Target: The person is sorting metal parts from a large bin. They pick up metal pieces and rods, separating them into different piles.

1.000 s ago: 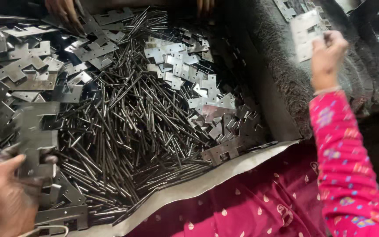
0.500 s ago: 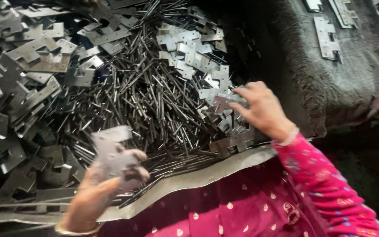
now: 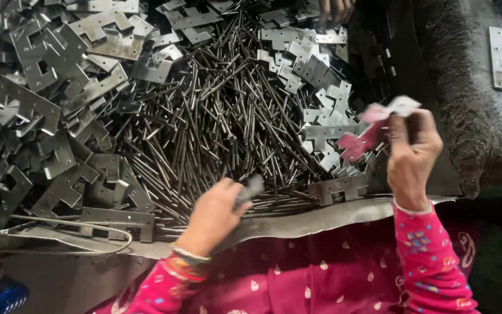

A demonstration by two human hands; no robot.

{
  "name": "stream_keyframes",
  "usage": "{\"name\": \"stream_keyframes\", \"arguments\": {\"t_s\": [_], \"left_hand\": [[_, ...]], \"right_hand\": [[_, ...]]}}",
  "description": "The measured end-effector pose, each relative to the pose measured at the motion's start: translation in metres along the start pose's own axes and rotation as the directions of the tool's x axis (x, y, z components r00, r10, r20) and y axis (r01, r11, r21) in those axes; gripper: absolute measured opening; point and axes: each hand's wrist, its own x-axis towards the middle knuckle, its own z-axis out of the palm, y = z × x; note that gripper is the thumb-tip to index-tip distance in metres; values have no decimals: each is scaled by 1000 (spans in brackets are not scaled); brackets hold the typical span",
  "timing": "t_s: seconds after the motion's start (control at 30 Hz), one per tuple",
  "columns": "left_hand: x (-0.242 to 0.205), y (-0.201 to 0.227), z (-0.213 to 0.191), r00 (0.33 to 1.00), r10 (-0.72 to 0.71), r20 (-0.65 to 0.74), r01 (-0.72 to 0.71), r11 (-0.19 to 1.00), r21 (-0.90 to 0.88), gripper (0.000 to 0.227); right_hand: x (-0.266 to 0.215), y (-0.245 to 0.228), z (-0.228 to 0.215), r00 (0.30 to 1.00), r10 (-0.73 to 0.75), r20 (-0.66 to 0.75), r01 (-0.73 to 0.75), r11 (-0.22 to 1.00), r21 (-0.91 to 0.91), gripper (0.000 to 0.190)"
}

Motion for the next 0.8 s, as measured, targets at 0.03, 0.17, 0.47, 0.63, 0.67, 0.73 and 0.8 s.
{"name": "stream_keyframes", "arguments": {"t_s": [0.03,0.17,0.47,0.63,0.67,0.73,0.8], "left_hand": [[3,5,11,998,50,22,-52,993,110,23],[9,10,39,986,117,117,-153,919,364,15],[7,3,43,990,82,112,-115,940,322,19],[10,1,45,981,36,190,-81,969,234,21],[11,0,44,981,44,190,-87,970,225,22],[13,-2,40,980,57,193,-96,975,202,24],[15,-3,36,979,66,195,-100,980,170,28]], "right_hand": [[-4,-3,-1,1000,-27,-9,26,998,-51,4],[-24,-8,12,944,-211,255,314,815,-488,10],[-52,2,56,843,69,533,444,469,-763,13],[-59,5,43,955,-48,293,223,768,-601,20],[-60,8,42,966,10,257,151,788,-597,21],[-60,16,45,926,36,375,239,713,-659,21],[-61,24,48,883,76,463,309,649,-695,22]]}}
